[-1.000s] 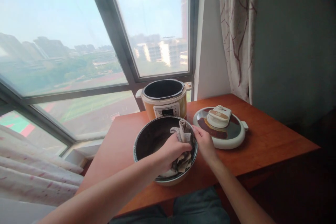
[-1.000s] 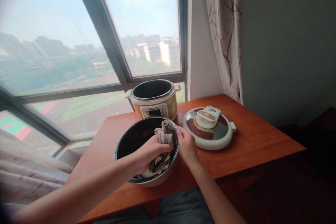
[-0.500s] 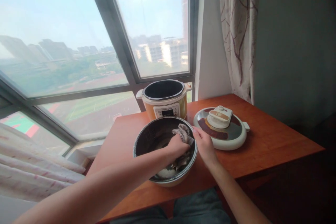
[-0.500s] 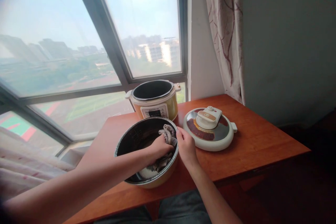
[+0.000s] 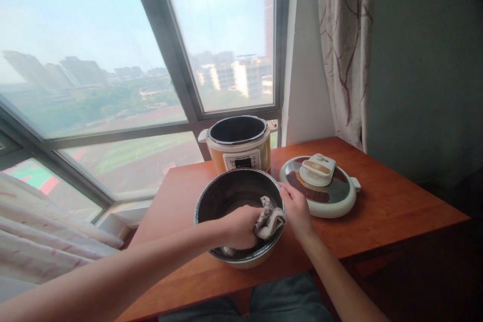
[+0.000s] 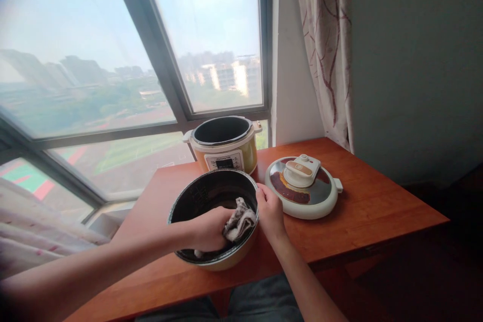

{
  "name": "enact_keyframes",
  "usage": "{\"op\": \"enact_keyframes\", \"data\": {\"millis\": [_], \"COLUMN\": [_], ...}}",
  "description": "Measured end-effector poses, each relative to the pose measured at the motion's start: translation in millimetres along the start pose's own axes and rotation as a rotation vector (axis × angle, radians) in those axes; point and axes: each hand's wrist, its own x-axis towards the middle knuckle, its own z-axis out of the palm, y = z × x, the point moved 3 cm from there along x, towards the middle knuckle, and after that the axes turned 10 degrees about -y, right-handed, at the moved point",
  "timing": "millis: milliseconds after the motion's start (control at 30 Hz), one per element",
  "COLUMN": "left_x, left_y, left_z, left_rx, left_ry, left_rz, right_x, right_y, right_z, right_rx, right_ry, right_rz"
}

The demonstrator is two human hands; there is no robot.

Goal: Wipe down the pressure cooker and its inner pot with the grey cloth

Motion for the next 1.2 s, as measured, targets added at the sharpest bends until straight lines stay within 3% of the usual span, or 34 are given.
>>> {"op": "enact_keyframes", "data": {"millis": [67, 133, 267, 400, 500, 667, 800, 967, 1067, 1200], "left_x": [-13.0, -21.3, -21.6, -8.5, 6.9, 30.4, 35.7, 38.4, 38.8, 25.2], "left_y": [-4.2, -8.3, -10.4, -3.9, 0.1, 0.1, 2.5, 2.0, 2.4, 7.0], "left_z": [-8.4, -16.1, -20.5, -9.2, 2.1, 16.9, 17.0, 12.8, 12.6, 8.6], "left_rx": [0.195, 0.316, 0.299, 0.085, -0.132, -0.738, -0.909, -0.864, -0.69, -0.436], "left_ry": [-0.193, -0.315, -0.355, -0.253, -0.092, 0.248, 0.435, 0.439, 0.341, 0.194], "left_rz": [0.014, 0.042, 0.053, -0.011, -0.075, -0.214, -0.213, -0.209, -0.205, -0.102], "right_x": [0.6, 1.4, 2.9, 4.1, 4.3, 5.2, 7.4, 8.9, 8.8, 8.2], "right_y": [-0.7, -0.6, 1.4, 2.7, 2.3, 1.1, 0.6, 2.6, 3.7, 3.8], "right_z": [-1.5, -2.3, -2.7, -1.2, 0.3, -0.5, -2.0, -2.2, -2.1, -3.2], "right_rx": [-0.01, -0.009, 0.018, 0.062, 0.09, 0.112, 0.114, 0.116, 0.121, 0.118], "right_ry": [0.011, 0.004, -0.004, -0.024, -0.059, -0.081, -0.113, -0.118, -0.107, -0.111], "right_rz": [-0.002, -0.003, 0.011, 0.033, 0.039, 0.024, 0.007, 0.01, 0.018, 0.022]}}
